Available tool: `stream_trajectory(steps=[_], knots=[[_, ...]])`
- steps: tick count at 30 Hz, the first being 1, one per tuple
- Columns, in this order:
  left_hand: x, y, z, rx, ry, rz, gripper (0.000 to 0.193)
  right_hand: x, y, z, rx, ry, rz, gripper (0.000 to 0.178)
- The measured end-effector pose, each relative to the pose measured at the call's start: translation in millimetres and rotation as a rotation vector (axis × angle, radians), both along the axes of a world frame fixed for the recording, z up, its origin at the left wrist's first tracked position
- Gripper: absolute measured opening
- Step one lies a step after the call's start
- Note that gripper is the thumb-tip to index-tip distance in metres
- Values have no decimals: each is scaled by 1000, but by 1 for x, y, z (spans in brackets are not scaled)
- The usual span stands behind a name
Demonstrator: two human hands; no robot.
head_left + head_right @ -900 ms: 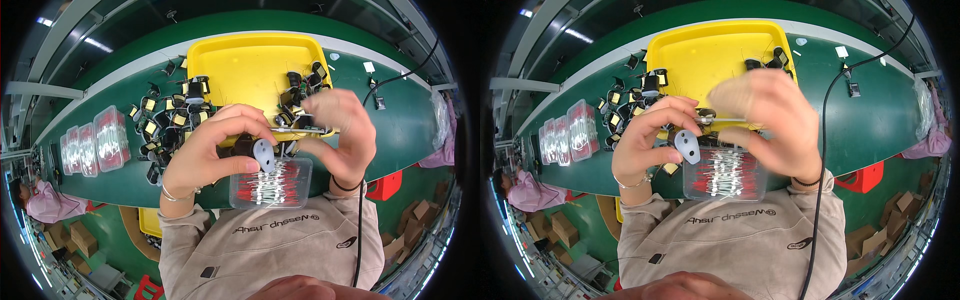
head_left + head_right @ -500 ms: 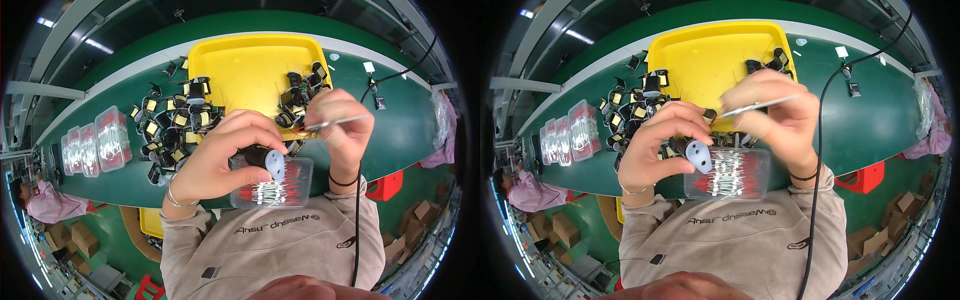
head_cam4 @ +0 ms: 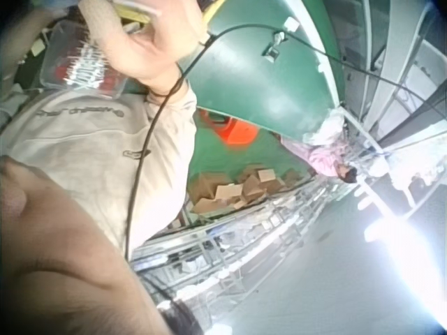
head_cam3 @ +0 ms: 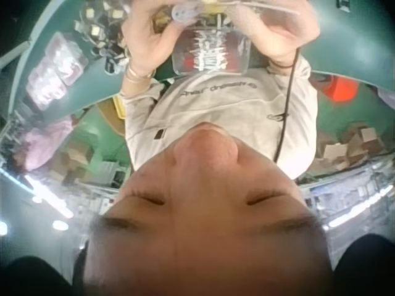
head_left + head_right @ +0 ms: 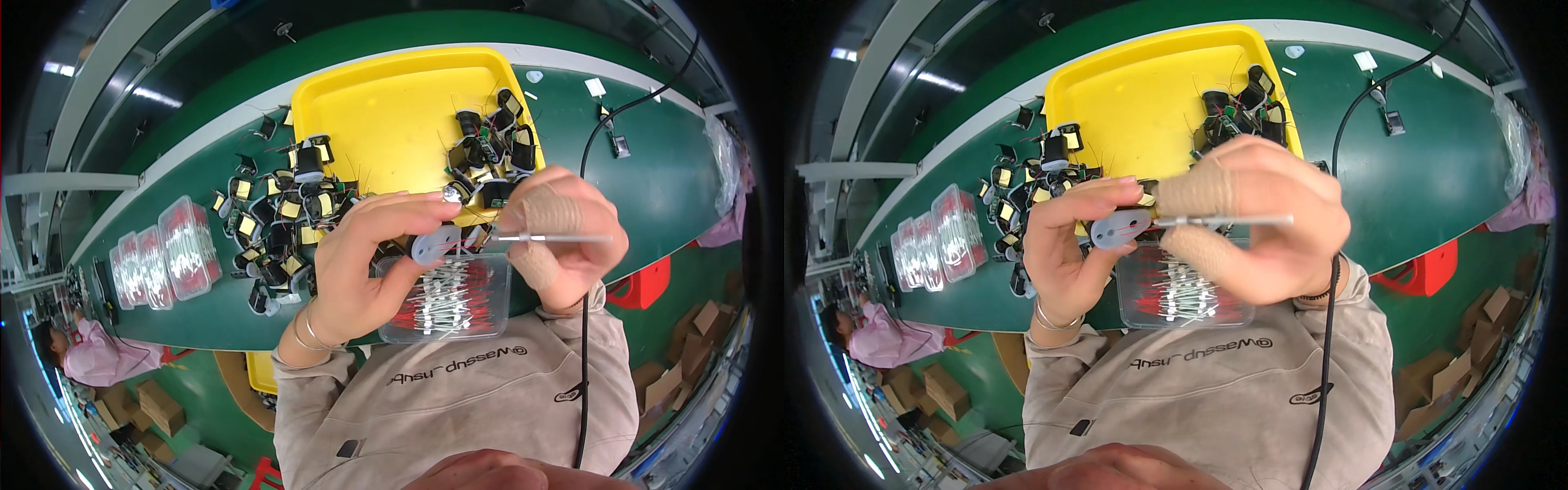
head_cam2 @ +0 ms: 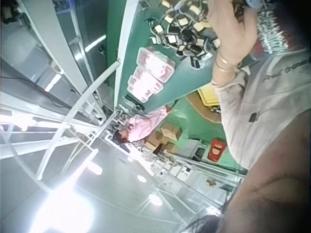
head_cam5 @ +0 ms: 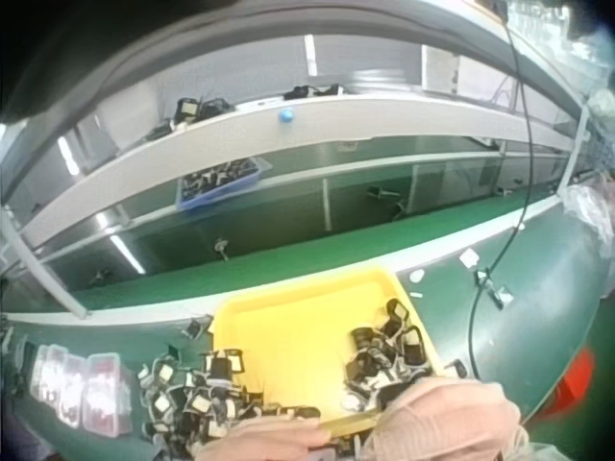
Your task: The person assembles components by inserting small metal pins into plastic housings and securing them by hand and with a small metal tool.
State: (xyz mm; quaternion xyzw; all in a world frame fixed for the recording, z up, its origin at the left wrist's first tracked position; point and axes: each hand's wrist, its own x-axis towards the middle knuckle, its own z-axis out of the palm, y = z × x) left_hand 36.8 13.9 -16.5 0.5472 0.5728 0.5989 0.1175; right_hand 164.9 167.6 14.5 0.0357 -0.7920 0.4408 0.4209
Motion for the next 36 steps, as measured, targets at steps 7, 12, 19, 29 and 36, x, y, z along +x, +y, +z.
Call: stream_trajectory(steps=[7,12,19,29,36], knots=[[6,3,0,26,44,38,30,1,6,-6,-119,72,62,25],[7,3,1,10,91,65,30,4,1,-2,-249,20,115,20],[7,1,1,13,128,56,33,-2,6,-9,-148,46,84,22],[9,-1,0,17,126,101,33,6,-4,4,-14,-34,11,20],[8,-3,0,-3,170,134,36,5,-9,-7,242,151,-86,26]])
